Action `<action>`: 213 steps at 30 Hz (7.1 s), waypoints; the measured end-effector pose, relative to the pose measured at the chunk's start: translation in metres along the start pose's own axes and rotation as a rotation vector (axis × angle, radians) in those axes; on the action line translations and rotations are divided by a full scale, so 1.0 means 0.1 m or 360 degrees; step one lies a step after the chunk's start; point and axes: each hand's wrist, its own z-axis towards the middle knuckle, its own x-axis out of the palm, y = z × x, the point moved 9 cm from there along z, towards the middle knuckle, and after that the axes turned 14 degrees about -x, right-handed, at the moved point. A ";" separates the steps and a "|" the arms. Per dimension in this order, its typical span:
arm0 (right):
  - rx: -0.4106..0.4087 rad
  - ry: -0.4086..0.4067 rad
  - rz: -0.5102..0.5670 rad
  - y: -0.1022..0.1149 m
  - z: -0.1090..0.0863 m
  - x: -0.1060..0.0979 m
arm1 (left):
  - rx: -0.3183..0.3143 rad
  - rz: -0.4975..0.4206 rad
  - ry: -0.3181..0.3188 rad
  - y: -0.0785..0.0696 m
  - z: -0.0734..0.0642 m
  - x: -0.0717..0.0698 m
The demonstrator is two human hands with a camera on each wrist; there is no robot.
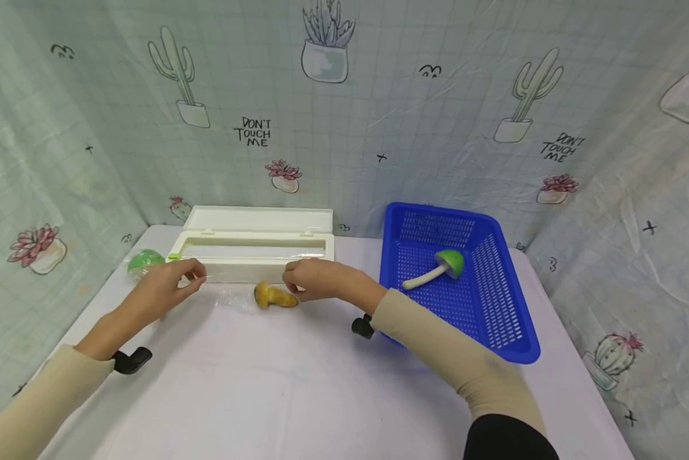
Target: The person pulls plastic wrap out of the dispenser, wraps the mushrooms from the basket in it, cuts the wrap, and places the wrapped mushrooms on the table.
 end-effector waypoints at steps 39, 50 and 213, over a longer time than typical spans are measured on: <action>0.1063 -0.0399 0.0612 -0.26 -0.10 0.44 | 0.0536 -0.0160 0.0192 -0.85 0.23 0.77; 0.1010 -0.0779 0.0852 -0.29 -0.12 0.33 | 0.0541 -0.0184 0.0283 -0.93 0.30 0.85; 0.0309 -0.1248 0.1151 0.17 0.95 0.20 | -0.0627 -0.0908 0.0378 0.46 -0.58 0.13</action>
